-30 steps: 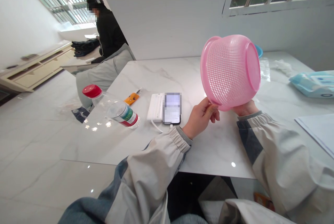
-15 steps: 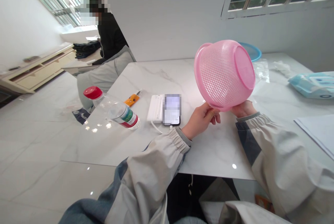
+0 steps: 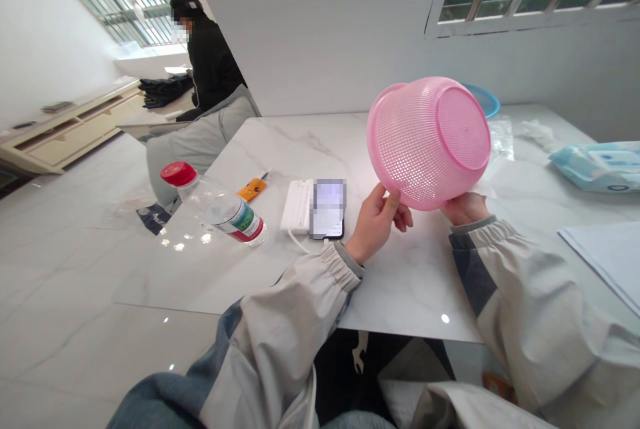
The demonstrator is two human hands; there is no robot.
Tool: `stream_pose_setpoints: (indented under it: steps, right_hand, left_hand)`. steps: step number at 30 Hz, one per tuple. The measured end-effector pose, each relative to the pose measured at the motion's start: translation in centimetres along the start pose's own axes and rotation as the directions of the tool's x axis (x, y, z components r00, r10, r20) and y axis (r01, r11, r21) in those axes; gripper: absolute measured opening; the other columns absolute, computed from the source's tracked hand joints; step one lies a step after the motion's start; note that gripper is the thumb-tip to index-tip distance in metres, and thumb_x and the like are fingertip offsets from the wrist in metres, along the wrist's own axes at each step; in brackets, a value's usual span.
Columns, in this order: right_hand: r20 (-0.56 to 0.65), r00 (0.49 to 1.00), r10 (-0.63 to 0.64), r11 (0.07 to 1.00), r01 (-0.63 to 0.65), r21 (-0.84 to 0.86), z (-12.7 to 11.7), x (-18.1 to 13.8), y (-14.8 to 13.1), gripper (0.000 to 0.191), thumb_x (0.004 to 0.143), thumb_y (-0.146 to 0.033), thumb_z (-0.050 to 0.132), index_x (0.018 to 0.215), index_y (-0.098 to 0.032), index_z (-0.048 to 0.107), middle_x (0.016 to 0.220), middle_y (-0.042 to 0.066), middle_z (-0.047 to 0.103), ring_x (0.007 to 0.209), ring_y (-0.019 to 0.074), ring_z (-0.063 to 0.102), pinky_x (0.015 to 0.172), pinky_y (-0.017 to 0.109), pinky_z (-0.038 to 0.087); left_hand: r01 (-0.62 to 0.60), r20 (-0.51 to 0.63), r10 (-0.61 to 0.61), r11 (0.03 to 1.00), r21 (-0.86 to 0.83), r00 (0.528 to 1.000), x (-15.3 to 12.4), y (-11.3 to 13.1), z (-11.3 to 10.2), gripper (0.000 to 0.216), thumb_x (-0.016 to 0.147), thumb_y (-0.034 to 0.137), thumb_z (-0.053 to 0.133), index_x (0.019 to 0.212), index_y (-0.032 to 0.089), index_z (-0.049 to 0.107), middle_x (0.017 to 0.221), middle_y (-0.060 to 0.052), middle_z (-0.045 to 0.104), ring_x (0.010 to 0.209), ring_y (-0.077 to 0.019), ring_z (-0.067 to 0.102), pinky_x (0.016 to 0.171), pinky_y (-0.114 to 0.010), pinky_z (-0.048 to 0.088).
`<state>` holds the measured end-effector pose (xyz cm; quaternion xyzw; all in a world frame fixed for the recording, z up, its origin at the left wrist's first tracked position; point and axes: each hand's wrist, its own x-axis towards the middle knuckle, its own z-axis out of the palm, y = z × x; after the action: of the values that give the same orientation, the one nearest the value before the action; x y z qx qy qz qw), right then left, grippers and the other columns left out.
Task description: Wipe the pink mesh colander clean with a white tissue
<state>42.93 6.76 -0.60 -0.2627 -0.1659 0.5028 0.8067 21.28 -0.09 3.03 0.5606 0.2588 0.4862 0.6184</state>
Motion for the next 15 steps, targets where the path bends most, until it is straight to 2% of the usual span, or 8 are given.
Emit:
stream_pose_setpoints:
  steps: [2,5,11,15]
  right_hand:
    - [-0.022,0.999,-0.033,0.999,0.032,-0.030,0.5,-0.3,0.0,0.042,0.104,-0.052,0.044,0.108,-0.027,0.077,0.110,0.004,0.079,0.104,0.0219,0.072,0.086,0.041,0.067]
    - [-0.053,0.997,-0.055,0.998,0.053,-0.047,0.9,-0.5,0.1,0.051,0.106,-0.055,0.036,0.102,-0.024,0.077,0.109,0.005,0.078,0.098,0.0199,0.073,0.085,0.039,0.068]
    - [-0.048,0.997,-0.056,0.997,0.053,-0.057,1.2,-0.9,-0.1,0.049,0.106,-0.053,0.039,0.100,-0.022,0.077,0.109,0.007,0.078,0.096,0.0206,0.072,0.081,0.038,0.067]
    - [-0.064,0.998,0.023,0.995,-0.029,-0.098,1.4,-1.5,-0.3,0.052,0.110,-0.041,0.031,0.107,-0.018,0.077,0.110,0.011,0.078,0.098,0.0229,0.071,0.081,0.040,0.066]
  left_hand:
    - [-0.016,0.010,0.016,1.000,-0.002,1.000,0.1,-0.2,-0.1,0.049,0.103,0.069,0.054,0.097,0.020,0.053,0.065,0.001,0.067,0.054,-0.0112,0.061,0.057,-0.026,0.051]
    - [-0.016,0.036,0.017,1.000,-0.015,0.999,0.1,-0.6,-0.2,0.049,0.102,0.068,0.055,0.097,0.020,0.053,0.066,0.001,0.067,0.055,-0.0116,0.062,0.058,-0.027,0.052]
    - [-0.013,0.050,0.012,1.000,0.001,0.999,0.2,-0.8,-0.2,0.048,0.103,0.068,0.054,0.097,0.020,0.052,0.067,0.001,0.067,0.057,-0.0112,0.061,0.060,-0.027,0.052]
    - [-0.012,0.098,0.007,0.999,0.042,0.995,0.1,-0.7,-0.2,0.047,0.103,0.067,0.054,0.098,0.021,0.051,0.068,0.001,0.067,0.057,-0.0108,0.060,0.061,-0.027,0.052]
